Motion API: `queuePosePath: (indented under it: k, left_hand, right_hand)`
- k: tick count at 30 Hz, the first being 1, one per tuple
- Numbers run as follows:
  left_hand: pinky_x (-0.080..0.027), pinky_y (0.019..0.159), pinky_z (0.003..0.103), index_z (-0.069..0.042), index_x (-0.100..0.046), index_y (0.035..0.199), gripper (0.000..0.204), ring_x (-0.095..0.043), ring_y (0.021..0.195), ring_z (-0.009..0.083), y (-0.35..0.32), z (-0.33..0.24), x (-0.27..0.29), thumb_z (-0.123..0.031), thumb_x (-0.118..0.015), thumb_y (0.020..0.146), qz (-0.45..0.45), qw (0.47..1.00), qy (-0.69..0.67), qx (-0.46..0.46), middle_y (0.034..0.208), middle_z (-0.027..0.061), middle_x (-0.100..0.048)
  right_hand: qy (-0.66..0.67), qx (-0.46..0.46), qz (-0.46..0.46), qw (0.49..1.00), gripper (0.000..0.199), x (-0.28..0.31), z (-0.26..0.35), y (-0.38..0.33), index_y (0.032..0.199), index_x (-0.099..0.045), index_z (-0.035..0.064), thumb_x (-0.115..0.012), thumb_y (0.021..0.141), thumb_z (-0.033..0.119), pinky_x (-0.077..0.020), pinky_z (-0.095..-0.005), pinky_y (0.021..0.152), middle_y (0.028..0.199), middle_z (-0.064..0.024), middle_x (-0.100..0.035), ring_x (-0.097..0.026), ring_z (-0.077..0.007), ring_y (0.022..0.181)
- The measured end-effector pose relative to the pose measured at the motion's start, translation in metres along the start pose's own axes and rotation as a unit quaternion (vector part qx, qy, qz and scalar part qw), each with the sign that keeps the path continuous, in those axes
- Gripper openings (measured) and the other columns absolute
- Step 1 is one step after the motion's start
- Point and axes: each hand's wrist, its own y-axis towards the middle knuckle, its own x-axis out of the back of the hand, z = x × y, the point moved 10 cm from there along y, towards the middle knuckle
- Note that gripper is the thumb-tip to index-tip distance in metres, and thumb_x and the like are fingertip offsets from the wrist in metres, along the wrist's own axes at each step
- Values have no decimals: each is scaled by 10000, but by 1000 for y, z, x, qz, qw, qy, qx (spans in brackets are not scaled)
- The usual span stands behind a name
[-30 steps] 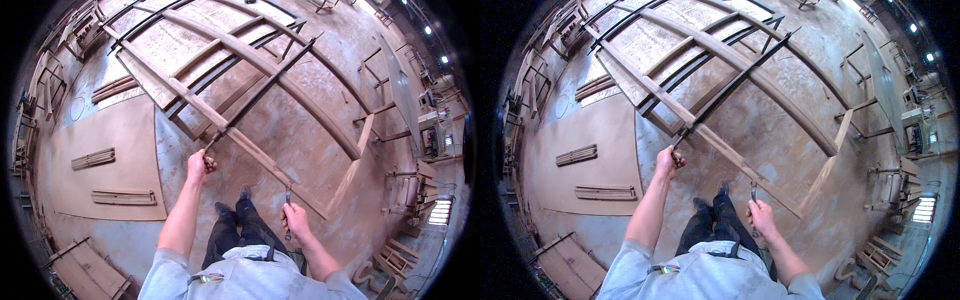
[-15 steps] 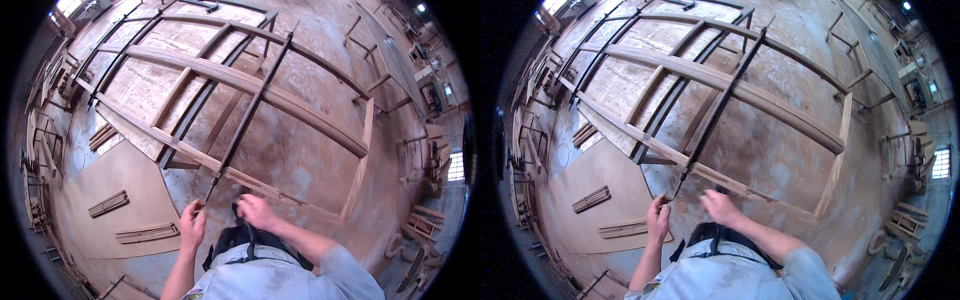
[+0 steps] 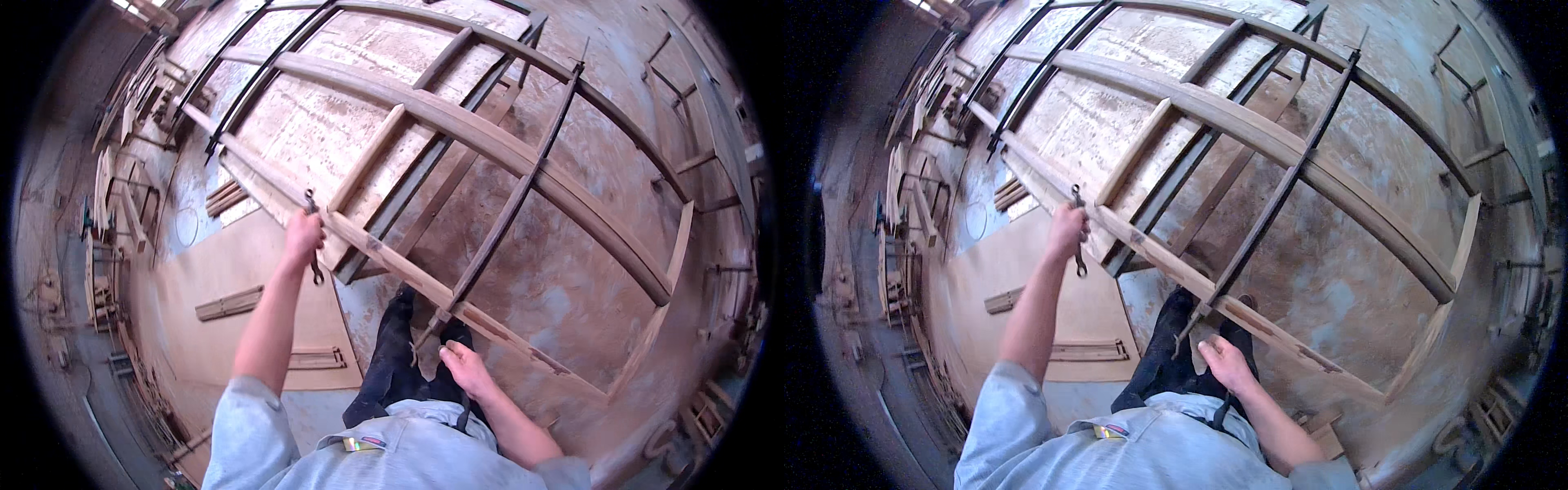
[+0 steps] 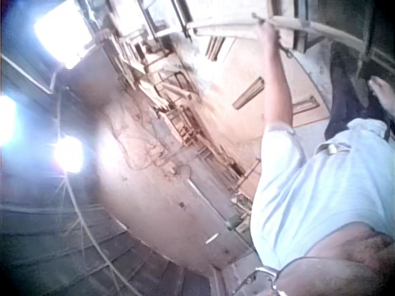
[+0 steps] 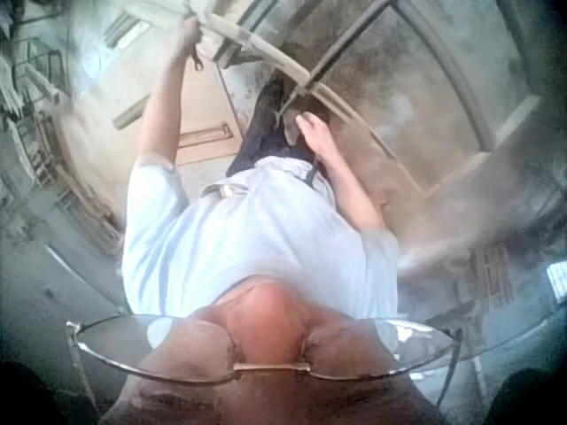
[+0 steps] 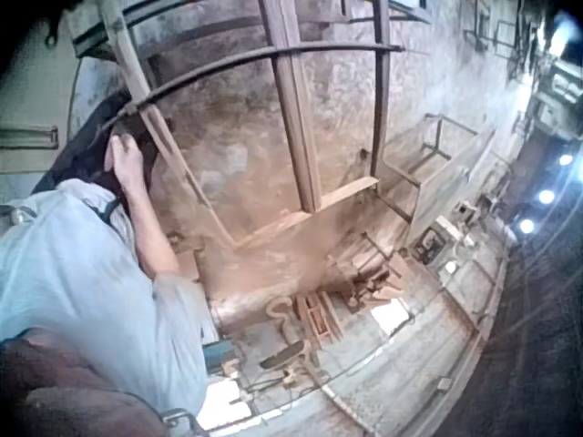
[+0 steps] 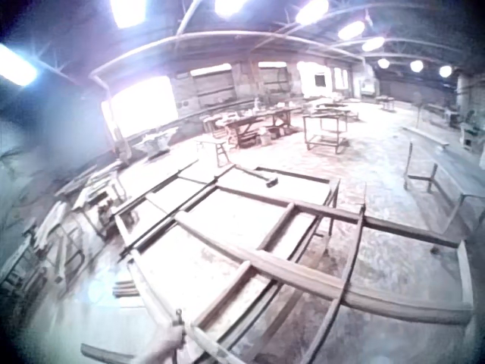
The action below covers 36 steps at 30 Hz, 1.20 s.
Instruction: The person assembles a wooden bed frame in a workshop. They use a hammer and a metal hook tool to secure wooden slats and metal rods to the frame structure. The person moves around the frame to access different connection points and occasionally walks to retrieve additional parts.
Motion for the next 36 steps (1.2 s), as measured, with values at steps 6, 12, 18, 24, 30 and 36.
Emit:
queuePosePath:
  k: [6,12,18,24,30,36]
  left_hand:
    - [-380,415,318,-14,-497,955,119,-483,497,175,170,-8,-13,-42,-424,866,34,999,-21,29,680,84,-509]
    - [-475,777,460,-18,-537,1152,316,-600,832,379,181,-104,-34,-151,-520,867,-153,868,351,-315,877,213,-612]
    - [-468,925,391,12,-542,1231,464,-599,1058,354,1,-161,-221,-272,-597,869,292,859,251,-337,1113,231,-625]
    - [-472,906,418,28,-484,1286,594,-597,1053,373,-116,-171,-328,-380,-599,870,411,798,271,-347,1096,252,-623]
    - [-524,666,413,33,-546,1036,351,-647,735,307,-110,-177,-376,-276,-573,873,374,861,180,-295,856,191,-640]
    - [-335,372,320,-60,-478,807,125,-428,426,141,-103,-167,-395,-155,-480,889,368,918,17,-143,579,21,-467]
  right_hand:
    - [326,-13,-11,945,380,-32,-36,41,1174,-534,7,-382,1019,319,-445,-336,907,1077,-92,-615,-578,-175,985]
    - [482,63,-35,873,466,-46,-23,54,1117,-504,-11,-315,1019,403,-519,-405,782,1031,-163,-623,-634,-245,840]
    - [538,57,-117,833,616,-47,-26,53,1174,-471,67,-412,913,623,-410,-312,510,742,-79,-529,-483,-160,543]
    - [526,24,-122,841,553,-54,-15,45,912,-520,31,-283,999,523,-396,-283,458,654,-42,-503,-444,-125,475]
    - [492,28,-171,853,327,-42,15,16,977,-485,77,-383,1013,386,-361,-277,381,609,-22,-479,-428,-108,416]
    - [302,18,-320,898,317,-20,-3,11,829,-541,46,-547,950,338,-426,-309,513,673,-56,-564,-541,-145,534]
